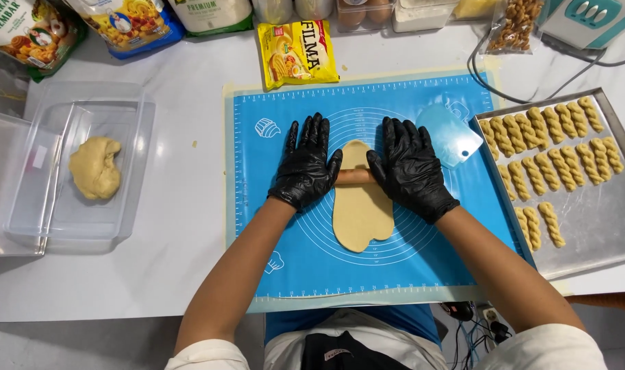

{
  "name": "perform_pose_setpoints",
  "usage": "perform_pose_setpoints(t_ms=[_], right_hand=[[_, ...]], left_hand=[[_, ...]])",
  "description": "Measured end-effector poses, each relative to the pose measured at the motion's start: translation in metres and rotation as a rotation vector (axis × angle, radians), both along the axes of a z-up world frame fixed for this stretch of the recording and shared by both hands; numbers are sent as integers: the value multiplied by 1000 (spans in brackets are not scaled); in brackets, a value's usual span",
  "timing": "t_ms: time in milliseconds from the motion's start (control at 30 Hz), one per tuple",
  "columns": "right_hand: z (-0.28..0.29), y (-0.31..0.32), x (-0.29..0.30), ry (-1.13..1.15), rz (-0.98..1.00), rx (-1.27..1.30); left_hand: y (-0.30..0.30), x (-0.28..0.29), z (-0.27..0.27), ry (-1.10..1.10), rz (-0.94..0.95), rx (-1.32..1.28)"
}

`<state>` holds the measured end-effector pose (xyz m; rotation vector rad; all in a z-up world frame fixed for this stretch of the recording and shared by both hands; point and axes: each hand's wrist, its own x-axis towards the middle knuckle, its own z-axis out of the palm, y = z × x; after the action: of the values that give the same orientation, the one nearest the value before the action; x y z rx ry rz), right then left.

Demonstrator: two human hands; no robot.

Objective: A person wearing black gloves shapes a small piece of dough on a blue silicone mat and then uses a wooden rolling pin to flatten it into an oval shape.

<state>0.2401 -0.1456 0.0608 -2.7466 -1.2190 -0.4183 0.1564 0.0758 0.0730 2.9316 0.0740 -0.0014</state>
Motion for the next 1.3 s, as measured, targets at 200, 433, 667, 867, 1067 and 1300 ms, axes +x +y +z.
perform_pose_setpoints(t_ms=[200,433,667,867,1067,1300], right_hand=[[11,-13,-43,215,-25,-60],[-2,-36,-75,101,-62,-132],[11,-65,-108,46,-8,-89],[20,-70,-148,91,-66,128],[-9,-113,-153,-220,137,57],[17,-96,-126,44,216,166]], left_hand=[[-18,-46,13,8,-39,-81],[-45,-98,2,-155,-14,-136],[-73,-140,-2,-294,26,-69],[-106,-173,-7,-384,123,-12],[-109,-197,-3,-490,-9,68],[-71,-167,-33,-560,-201,-144]])
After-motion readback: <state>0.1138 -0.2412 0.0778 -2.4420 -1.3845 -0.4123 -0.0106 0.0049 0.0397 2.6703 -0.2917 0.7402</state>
